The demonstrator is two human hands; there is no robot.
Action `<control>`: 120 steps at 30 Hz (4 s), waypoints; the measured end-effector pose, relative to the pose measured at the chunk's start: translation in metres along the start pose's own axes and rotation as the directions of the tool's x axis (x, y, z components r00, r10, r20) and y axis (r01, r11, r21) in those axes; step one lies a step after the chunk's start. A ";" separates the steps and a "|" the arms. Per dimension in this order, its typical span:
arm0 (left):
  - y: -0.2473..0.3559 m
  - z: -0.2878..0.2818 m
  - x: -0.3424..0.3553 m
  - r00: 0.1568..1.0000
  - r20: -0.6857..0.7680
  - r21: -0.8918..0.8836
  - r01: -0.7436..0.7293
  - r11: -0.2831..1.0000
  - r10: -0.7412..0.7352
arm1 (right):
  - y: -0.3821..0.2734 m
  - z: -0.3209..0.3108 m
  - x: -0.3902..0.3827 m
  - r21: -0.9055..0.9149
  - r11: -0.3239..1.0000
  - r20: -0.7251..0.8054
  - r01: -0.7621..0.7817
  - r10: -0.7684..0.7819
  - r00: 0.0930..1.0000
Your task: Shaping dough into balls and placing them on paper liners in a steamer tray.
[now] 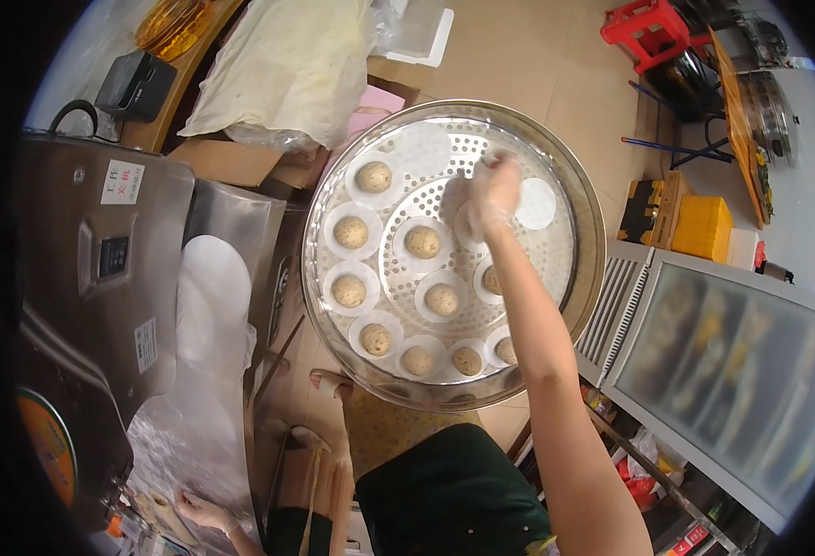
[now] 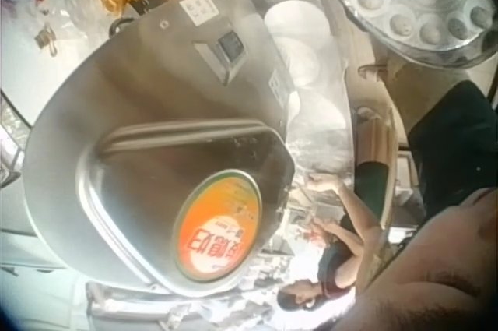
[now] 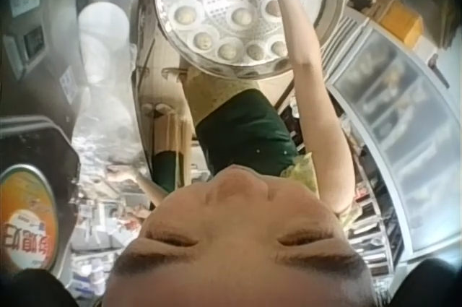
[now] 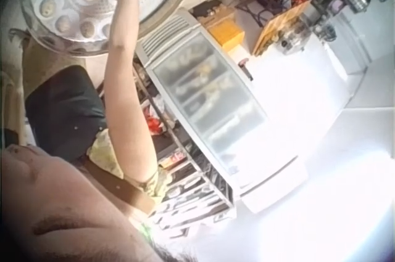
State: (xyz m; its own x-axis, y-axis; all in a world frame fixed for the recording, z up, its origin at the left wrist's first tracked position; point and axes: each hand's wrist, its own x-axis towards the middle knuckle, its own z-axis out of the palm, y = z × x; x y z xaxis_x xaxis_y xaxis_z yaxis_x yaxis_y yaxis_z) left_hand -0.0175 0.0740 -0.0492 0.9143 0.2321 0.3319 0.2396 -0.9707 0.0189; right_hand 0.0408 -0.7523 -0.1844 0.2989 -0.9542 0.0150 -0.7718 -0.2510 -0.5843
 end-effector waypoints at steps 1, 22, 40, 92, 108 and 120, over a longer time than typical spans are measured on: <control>0.000 -0.001 0.000 1.000 0.006 0.014 0.000 1.000 0.000 | 0.017 -0.017 0.002 0.001 1.000 -0.036 -0.005 0.005 0.999; 0.015 -0.011 0.005 0.995 0.037 0.068 0.091 0.994 -0.093 | 0.063 -0.101 0.009 -0.039 0.984 -0.238 -0.175 0.161 0.958; -0.005 -0.010 0.004 0.991 0.032 0.082 0.126 0.989 -0.128 | 0.016 0.015 0.038 0.137 0.951 0.029 -0.278 0.277 0.961; -0.156 -0.048 0.166 0.542 0.238 -0.480 0.787 0.388 -0.806 | -0.284 -0.027 -0.511 0.044 0.989 0.964 0.138 -0.079 0.254; -0.002 -0.033 0.071 0.964 0.106 -0.628 0.255 0.735 -0.243 | -0.304 -0.037 -0.525 0.044 0.993 0.988 0.108 -0.059 0.142; 0.076 -0.067 -0.003 0.805 0.501 -0.766 0.583 0.270 -0.318 | -0.324 -0.026 -0.641 0.471 0.042 0.458 0.881 -0.865 -0.204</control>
State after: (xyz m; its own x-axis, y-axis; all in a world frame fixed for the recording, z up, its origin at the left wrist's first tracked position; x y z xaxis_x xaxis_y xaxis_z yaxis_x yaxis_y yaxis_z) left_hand -0.0237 -0.0047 0.0145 0.8232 0.5270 -0.2110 0.3480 -0.1748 0.9211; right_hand 0.0848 -0.0637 0.0168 0.8641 0.4861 0.1305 0.4951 -0.7745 -0.3937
